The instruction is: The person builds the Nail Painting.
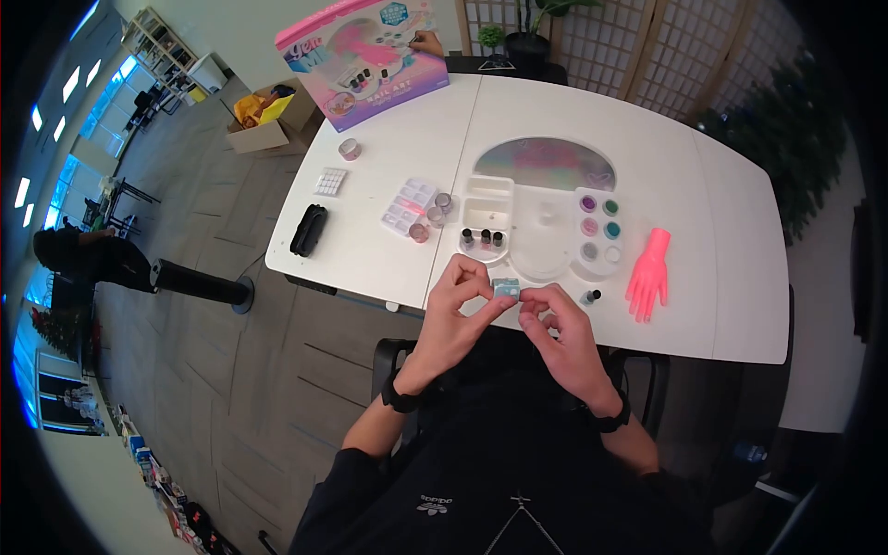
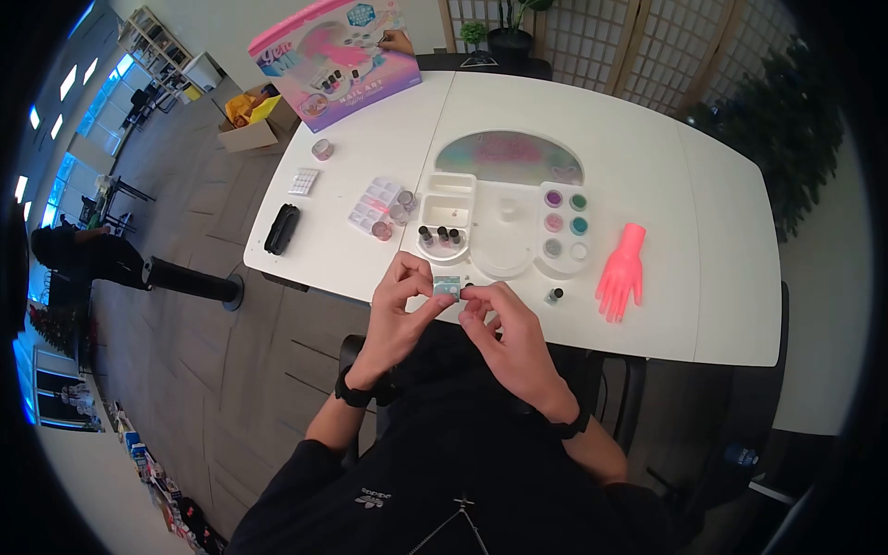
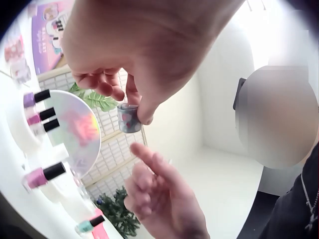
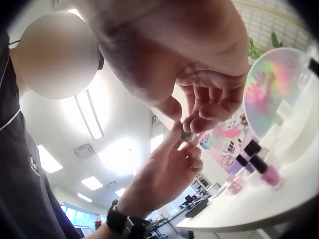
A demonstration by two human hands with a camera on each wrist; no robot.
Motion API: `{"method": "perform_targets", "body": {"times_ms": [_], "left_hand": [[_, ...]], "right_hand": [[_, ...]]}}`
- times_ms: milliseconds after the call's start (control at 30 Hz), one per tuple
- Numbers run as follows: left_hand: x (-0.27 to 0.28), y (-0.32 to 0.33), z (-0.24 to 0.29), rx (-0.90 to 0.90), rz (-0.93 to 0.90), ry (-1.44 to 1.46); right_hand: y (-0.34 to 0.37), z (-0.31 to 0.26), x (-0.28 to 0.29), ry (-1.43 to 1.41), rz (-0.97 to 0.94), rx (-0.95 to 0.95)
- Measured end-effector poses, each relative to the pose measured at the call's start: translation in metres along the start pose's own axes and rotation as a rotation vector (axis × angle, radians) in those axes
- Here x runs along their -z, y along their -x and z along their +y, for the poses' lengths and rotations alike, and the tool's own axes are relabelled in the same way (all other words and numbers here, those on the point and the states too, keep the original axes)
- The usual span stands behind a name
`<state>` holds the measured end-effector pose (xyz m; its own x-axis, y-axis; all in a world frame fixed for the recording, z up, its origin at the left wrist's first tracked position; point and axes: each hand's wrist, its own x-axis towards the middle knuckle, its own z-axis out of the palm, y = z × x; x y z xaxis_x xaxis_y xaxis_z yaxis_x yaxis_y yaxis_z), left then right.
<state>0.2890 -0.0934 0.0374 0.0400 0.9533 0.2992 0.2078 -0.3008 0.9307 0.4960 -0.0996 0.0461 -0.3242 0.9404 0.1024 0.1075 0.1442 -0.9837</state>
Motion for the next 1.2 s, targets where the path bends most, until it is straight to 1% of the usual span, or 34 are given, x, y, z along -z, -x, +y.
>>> {"method": "perform_targets", "body": {"times_ms": [33,67,167,233,333,367,433,533,700,767,867,967,1067,1167,1200], "left_hand": [[-0.002,0.002,0.001,-0.018,0.012,-0.014],[-0.004,0.004,0.001,-0.027,0.004,-0.041],[-0.007,0.008,0.0,-0.074,-0.018,-0.118],[-0.008,0.011,-0.004,-0.111,-0.023,-0.166],[-0.007,0.016,-0.011,-0.097,-0.05,-0.222],[-0.007,0.015,-0.011,-0.129,-0.05,-0.237],[-0.007,0.017,-0.011,-0.189,-0.05,-0.27],[-0.005,0.019,-0.006,-0.118,-0.066,-0.243],[-0.016,0.018,0.003,0.07,-0.088,0.158],[-0.021,0.019,0.001,0.106,-0.078,0.287],[-0.024,0.02,0.002,0.12,-0.069,0.355],[-0.03,0.02,-0.003,0.135,-0.041,0.371],[-0.031,0.018,-0.002,0.134,-0.044,0.365],[-0.032,0.017,-0.005,0.136,-0.024,0.371],[-0.032,0.018,-0.005,0.153,-0.014,0.384]], "right_hand": [[0.0,0.004,-0.002,-0.074,0.04,0.029],[0.001,0.003,-0.001,-0.151,0.029,-0.073],[0.003,0.015,-0.002,-0.306,0.017,-0.126],[0.003,0.016,-0.001,-0.365,0.006,-0.169],[0.003,0.023,0.0,-0.434,0.006,-0.214],[0.003,0.025,0.0,-0.455,0.007,-0.225],[0.002,0.021,0.0,-0.445,0.021,-0.211],[0.0,0.017,-0.001,-0.375,0.063,-0.141],[0.001,0.021,0.0,-0.298,0.09,-0.087],[0.003,0.019,0.001,-0.247,0.091,-0.077],[0.003,0.022,0.002,-0.253,0.086,-0.055],[0.004,0.026,0.003,-0.274,0.099,-0.085],[0.005,0.03,0.005,-0.305,0.124,-0.047],[0.007,0.024,0.013,-0.086,0.164,0.04],[0.009,0.019,0.013,-0.004,0.188,0.098]]}}
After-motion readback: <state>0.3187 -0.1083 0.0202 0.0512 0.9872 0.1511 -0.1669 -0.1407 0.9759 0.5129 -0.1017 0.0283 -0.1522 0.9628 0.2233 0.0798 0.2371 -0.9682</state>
